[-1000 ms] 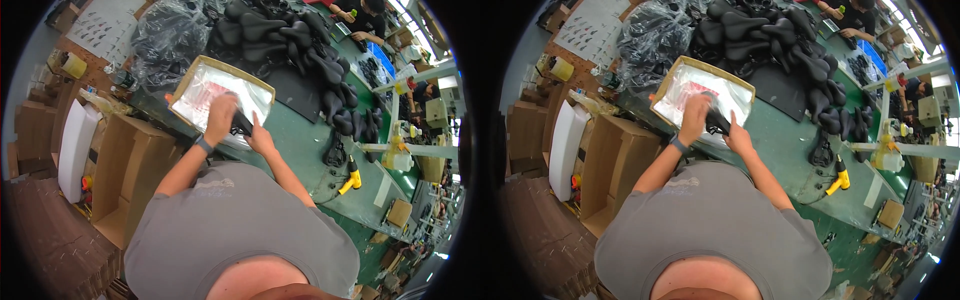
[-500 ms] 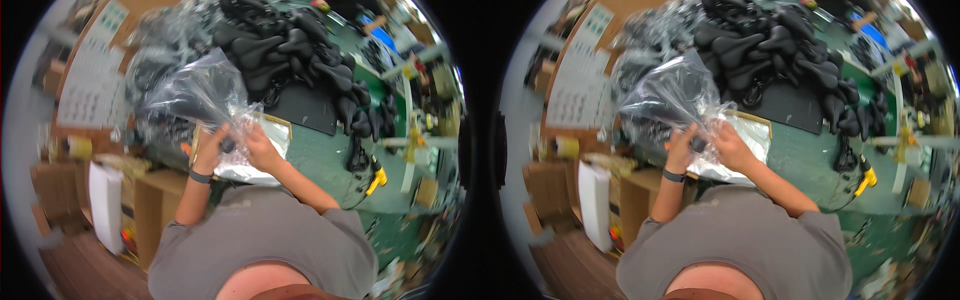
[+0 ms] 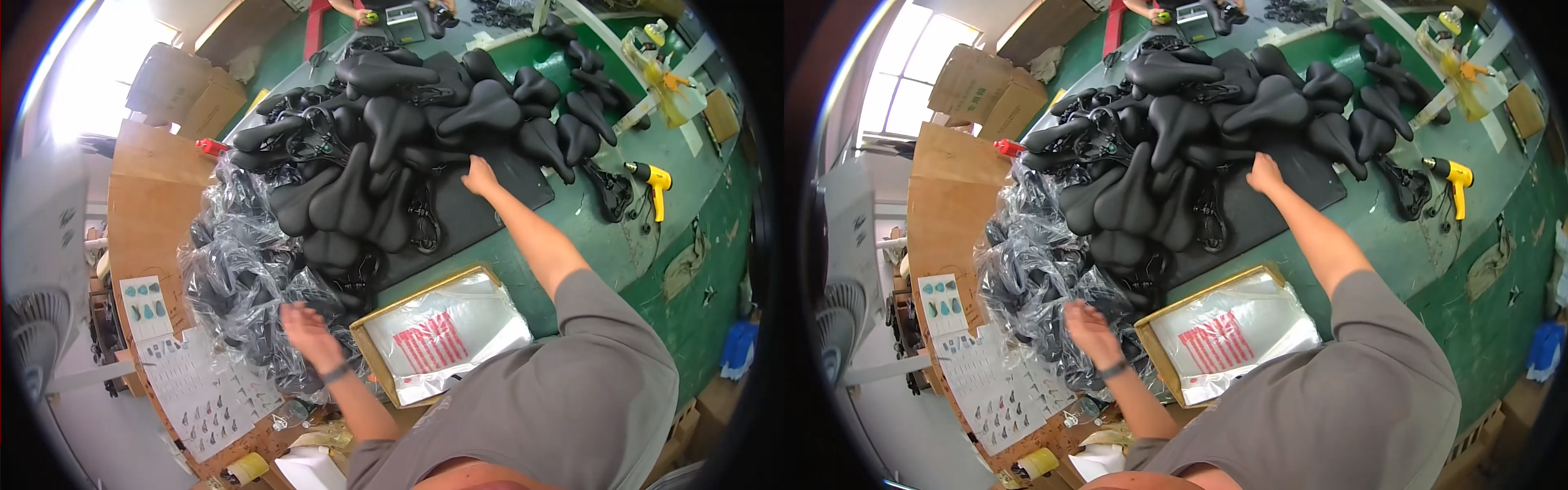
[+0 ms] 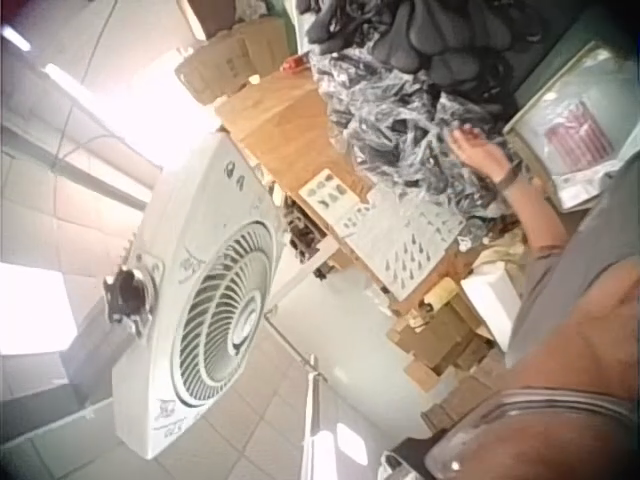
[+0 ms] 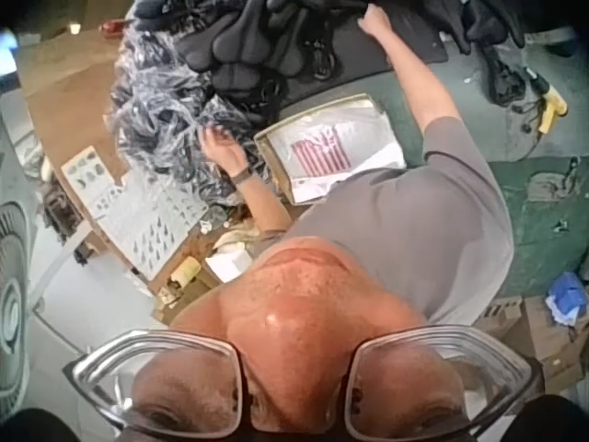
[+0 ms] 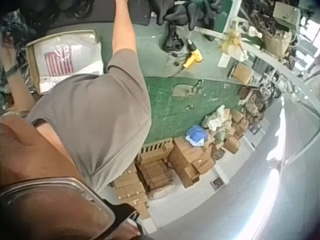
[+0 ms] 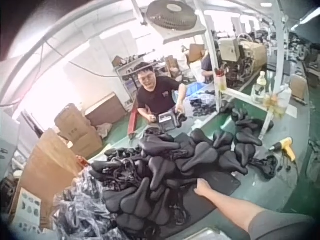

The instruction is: Bagging bicycle saddles and packing them into a cardboard box for shipping.

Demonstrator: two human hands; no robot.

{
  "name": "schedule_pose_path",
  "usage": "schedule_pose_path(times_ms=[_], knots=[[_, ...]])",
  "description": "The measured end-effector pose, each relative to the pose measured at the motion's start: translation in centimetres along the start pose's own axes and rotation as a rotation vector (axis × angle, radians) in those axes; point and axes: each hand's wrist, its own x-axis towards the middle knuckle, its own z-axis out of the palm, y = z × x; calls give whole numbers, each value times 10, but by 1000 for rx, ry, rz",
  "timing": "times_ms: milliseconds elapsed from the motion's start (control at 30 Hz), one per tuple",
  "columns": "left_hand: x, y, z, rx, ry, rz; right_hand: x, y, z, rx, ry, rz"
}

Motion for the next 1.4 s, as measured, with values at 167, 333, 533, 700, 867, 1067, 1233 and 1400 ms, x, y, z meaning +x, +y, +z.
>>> schedule_pose_path(times_ms=[167,333,533,700,867,1067,1233,1400], knots=[[-118,-82,-1,186,-67,-308,43,0,47,-72,142,33],[-186,-100,8,237,-172,-437,7,10,26,-209,-162,-19],[-208,-101,59,449,-620,-342,-92,13,-58,273,-423,272],[-247,-98,121,459,-780,-243,-251,39,-137,395,-181,86],[-315,-67,181,247,-877,-131,-387,0,-254,747,-216,15],[-392,-10,201,245,-952,120,-452,4,-331,779,-192,-159],[-427,2,194,271,-870,369,-483,17,-351,741,-51,-342],[-444,-1,174,256,-769,435,-507,22,-374,576,-82,-503]])
